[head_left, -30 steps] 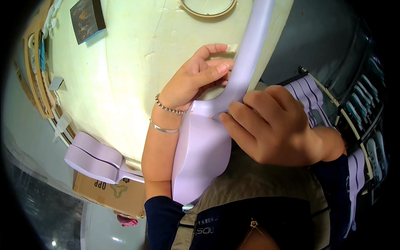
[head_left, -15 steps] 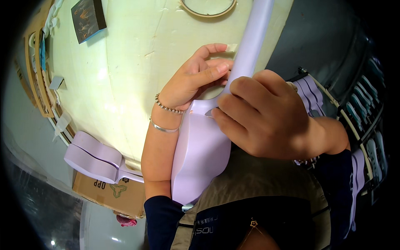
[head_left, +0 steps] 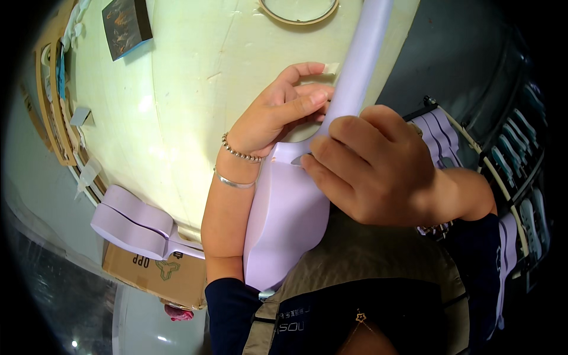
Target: The person uses a small metal tool to scrape and smooth the surface of a light purple plastic part. They dip the tool into a container of reddish paste and apply it to the part, continuing to scrape and smooth the surface.
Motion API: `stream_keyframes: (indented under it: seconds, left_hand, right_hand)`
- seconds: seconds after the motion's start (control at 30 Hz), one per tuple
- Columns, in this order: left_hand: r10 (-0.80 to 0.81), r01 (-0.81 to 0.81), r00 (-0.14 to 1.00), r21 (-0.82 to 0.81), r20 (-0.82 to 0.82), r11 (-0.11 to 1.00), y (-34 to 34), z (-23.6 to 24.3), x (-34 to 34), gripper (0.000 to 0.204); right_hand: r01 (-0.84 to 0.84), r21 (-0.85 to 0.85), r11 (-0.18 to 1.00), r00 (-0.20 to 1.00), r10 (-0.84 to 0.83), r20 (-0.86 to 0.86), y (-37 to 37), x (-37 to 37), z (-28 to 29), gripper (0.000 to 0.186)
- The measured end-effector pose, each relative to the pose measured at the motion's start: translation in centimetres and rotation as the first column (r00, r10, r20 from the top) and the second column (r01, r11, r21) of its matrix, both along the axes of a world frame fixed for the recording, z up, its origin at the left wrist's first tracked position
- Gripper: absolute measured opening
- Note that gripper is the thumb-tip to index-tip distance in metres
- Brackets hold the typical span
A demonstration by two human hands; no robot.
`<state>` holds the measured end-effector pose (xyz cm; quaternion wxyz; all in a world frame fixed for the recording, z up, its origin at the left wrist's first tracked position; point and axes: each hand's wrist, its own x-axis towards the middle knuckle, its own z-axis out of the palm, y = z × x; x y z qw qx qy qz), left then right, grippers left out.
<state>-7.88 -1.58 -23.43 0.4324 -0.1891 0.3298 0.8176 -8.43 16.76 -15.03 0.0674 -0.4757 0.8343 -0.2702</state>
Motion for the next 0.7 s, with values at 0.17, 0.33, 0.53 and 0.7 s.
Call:
stream_keyframes:
  seconds: [0.17, 0.33, 0.53, 0.7]
  left_hand:
    - [0.008, -0.008, 1.000, 0.002, -0.013, 1.000, -0.1, -0.4, 0.2, 0.061]
    - [0.006, -0.006, 1.000, 0.004, 0.006, 1.000, 0.0, 0.0, 0.0, 0.061]
    - [0.000, 0.000, 1.000, 0.003, -0.009, 1.000, -0.1, -0.1, 0.1, 0.060]
    - [0.000, 0.000, 1.000, 0.021, -0.017, 1.000, 0.0, -0.5, 0.1, 0.059]
  right_hand:
    - [-0.056, 0.057, 0.997, 0.998, 0.056, 0.005, 0.6, 0.1, 0.9, 0.017]
    - [-0.009, 0.009, 1.000, 1.000, 0.009, 0.013, 0.2, -0.3, 0.3, 0.018]
    - [-0.022, 0.035, 0.999, 1.000, 0.023, -0.015, 0.1, -0.2, 0.1, 0.017]
    - [-0.032, 0.101, 0.994, 0.998, 0.037, -0.043, 0.8, 0.3, 1.1, 0.014]
